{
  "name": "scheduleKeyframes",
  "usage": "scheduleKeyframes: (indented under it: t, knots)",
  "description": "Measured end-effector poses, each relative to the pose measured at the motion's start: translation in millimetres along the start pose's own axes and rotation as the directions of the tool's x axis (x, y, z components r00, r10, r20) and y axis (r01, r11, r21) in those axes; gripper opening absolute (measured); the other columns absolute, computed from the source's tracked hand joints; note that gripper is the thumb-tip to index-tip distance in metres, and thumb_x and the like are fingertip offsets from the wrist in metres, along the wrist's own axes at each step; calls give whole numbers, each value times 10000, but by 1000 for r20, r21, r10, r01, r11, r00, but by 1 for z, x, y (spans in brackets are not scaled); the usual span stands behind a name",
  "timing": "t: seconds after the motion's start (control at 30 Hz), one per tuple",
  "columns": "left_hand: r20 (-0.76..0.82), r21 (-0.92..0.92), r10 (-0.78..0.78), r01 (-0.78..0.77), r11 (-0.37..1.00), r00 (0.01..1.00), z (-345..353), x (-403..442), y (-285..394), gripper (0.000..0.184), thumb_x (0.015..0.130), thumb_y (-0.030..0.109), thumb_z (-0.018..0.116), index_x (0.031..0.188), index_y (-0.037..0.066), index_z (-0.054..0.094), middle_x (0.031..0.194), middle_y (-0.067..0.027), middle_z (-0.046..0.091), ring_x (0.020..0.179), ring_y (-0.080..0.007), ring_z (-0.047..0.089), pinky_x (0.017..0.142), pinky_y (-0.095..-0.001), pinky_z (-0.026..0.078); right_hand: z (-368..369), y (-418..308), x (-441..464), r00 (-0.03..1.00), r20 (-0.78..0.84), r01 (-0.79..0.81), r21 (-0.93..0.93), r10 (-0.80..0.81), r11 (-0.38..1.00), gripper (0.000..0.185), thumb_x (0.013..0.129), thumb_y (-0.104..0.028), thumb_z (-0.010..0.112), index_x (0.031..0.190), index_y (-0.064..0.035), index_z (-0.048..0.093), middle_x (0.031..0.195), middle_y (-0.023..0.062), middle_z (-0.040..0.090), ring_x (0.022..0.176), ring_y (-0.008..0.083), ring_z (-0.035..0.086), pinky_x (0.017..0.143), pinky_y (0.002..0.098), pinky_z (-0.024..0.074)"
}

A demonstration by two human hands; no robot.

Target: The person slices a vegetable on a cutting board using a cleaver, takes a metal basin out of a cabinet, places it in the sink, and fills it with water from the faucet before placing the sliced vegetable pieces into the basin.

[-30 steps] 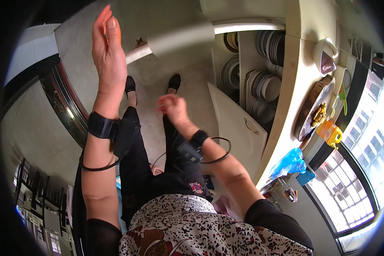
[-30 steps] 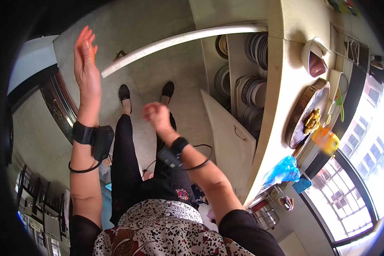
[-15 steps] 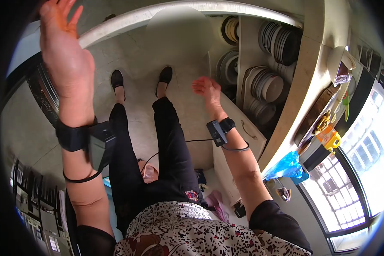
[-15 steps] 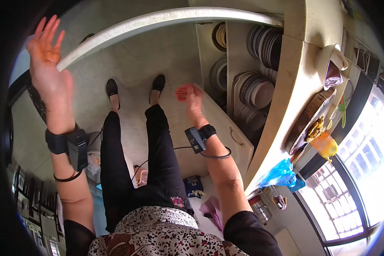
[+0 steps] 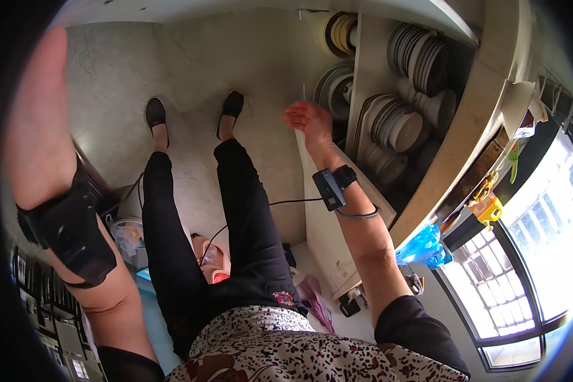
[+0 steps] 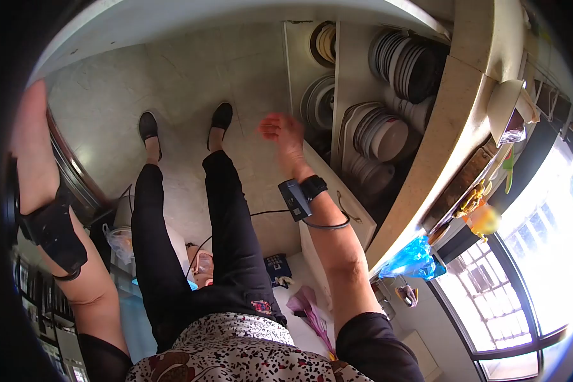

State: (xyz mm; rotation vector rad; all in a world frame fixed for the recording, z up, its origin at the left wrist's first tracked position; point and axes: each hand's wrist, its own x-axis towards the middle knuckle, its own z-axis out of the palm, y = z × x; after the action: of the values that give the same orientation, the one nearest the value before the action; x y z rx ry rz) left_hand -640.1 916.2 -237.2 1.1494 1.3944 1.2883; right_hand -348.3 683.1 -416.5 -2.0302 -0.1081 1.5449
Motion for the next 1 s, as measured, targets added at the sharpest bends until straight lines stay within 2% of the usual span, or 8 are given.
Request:
scheduleKeyframes:
  t: [0.4, 0.43, 0.5, 0.53, 0.63, 0.77, 0.9, 1.0]
  knots:
    - [-19, -44, -179, 178, 983, 984, 7, 5, 11, 550, 985, 403, 298, 1297, -42, 381, 1271, -215, 448, 1202, -309, 430, 1015, -419, 386, 22, 27, -22, 997, 52, -59, 102, 54, 993, 330, 971, -278, 418, 986, 12, 573, 858, 157, 669, 711, 246, 669, 625, 336, 531]
    - [-16, -80, -237, 235, 969, 971, 14, 15, 11, 545, 986, 394, 300, 1292, -48, 386, 1264, -219, 454, 1198, -310, 432, 1011, -421, 389, 24, 29, -27, 996, 60, -69, 107, 63, 992, 330, 976, -276, 413, 988, 12, 573, 859, 158, 669, 707, 244, 669, 623, 334, 531]
    - [-96, -300, -500, 454, 839, 861, 32, 40, 21, 554, 987, 325, 268, 1375, -68, 313, 1406, -242, 380, 1326, -377, 347, 1117, -471, 286, 27, 33, -38, 993, 88, -83, 100, 74, 992, 339, 982, -276, 399, 987, 15, 570, 856, 158, 668, 700, 239, 669, 615, 327, 531]
    - [29, -246, -503, 494, 834, 864, 25, 42, 18, 618, 996, 402, 210, 1422, -45, 243, 1453, -263, 288, 1365, -372, 277, 1136, -474, 237, 29, 35, -43, 992, 102, -87, 98, 77, 991, 343, 986, -277, 392, 986, 17, 569, 854, 158, 668, 696, 237, 670, 610, 323, 532]
    - [150, -362, -646, 649, 669, 749, 9, 40, 12, 686, 990, 493, 169, 1428, -29, 246, 1443, -280, 298, 1362, -362, 288, 1131, -477, 235, 33, 38, -69, 988, 136, -94, 118, 78, 989, 354, 991, -287, 387, 978, 18, 566, 846, 156, 667, 683, 232, 670, 597, 316, 532]
    - [348, -415, -734, 798, 437, 583, -23, 34, -22, 853, 887, 662, 367, 1425, 6, 277, 1229, -238, 473, 1204, -351, 466, 1064, -453, 342, 28, 41, -104, 981, 174, -111, 144, 85, 983, 367, 990, -342, 423, 977, -4, 563, 858, 140, 665, 726, 232, 668, 638, 319, 534]
    - [394, -270, -748, 845, 462, 535, -15, 5, -34, 912, 819, 704, 477, 1409, 27, 319, 996, -157, 512, 950, -265, 567, 926, -386, 465, 12, 32, -142, 987, 159, -64, 228, 28, 972, 361, 990, -348, 416, 960, -20, 564, 851, 126, 666, 730, 220, 670, 642, 321, 534]
    - [420, -224, -799, 902, 369, 431, 7, -27, -74, 909, 784, 728, 508, 1364, 41, 375, 866, -103, 514, 826, -224, 566, 810, -349, 504, -9, 28, -157, 994, 83, -92, 282, 71, 955, 344, 1001, -298, 375, 957, -17, 570, 847, 109, 667, 725, 207, 665, 651, 317, 534]
